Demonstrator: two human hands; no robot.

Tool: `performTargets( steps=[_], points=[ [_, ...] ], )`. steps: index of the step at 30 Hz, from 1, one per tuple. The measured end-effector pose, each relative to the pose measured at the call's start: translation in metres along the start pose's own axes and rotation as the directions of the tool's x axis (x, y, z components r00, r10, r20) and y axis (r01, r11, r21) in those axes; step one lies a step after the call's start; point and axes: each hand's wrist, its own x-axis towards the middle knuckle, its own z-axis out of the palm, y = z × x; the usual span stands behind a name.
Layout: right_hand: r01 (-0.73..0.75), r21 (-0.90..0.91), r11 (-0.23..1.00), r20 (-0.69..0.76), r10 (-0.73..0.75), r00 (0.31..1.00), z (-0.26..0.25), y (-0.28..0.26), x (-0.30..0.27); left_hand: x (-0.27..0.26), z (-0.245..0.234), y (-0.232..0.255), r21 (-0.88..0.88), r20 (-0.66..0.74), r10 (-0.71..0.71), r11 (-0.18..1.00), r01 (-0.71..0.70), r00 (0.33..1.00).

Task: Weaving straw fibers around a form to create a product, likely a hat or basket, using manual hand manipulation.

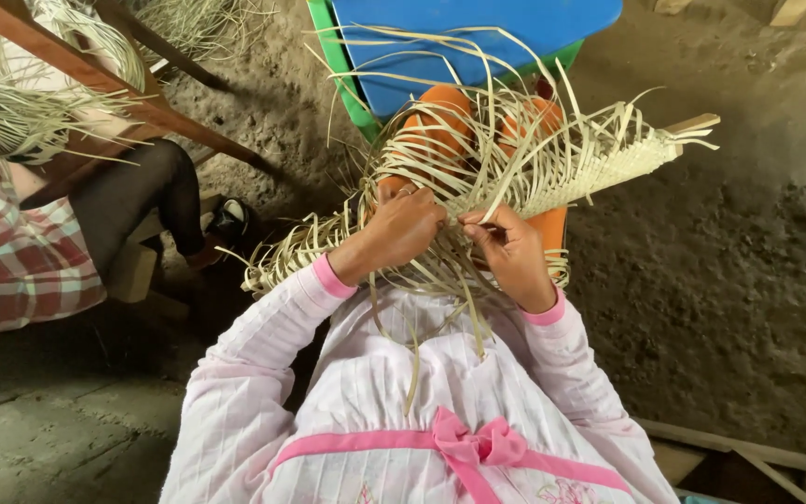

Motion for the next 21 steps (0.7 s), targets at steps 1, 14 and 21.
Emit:
performTargets(
  steps=[1,14,21],
  points=[
    [-0.002,-0.001,1.0,0.0,0.002,1.0,0.0,-0.001,0.0,0.002,0.006,-0.004,-0.002,0.001,0.0,1.0,0.0,1.0],
    [0.176,-0.087,0.981,0.134,-0.163,0.977,0.011,0.03,-0.023,0.0,-0.016,0.006,-0.229,0.119,-0.027,0.972,0.054,0.993],
    [0.194,0.529,0.826,0.053,-0.26,0.964,-0.008,0.015,-0.015,0.016,0.026,-0.023,-0.182,-0.007,0.052,0.982,-0.053,0.999]
  ],
)
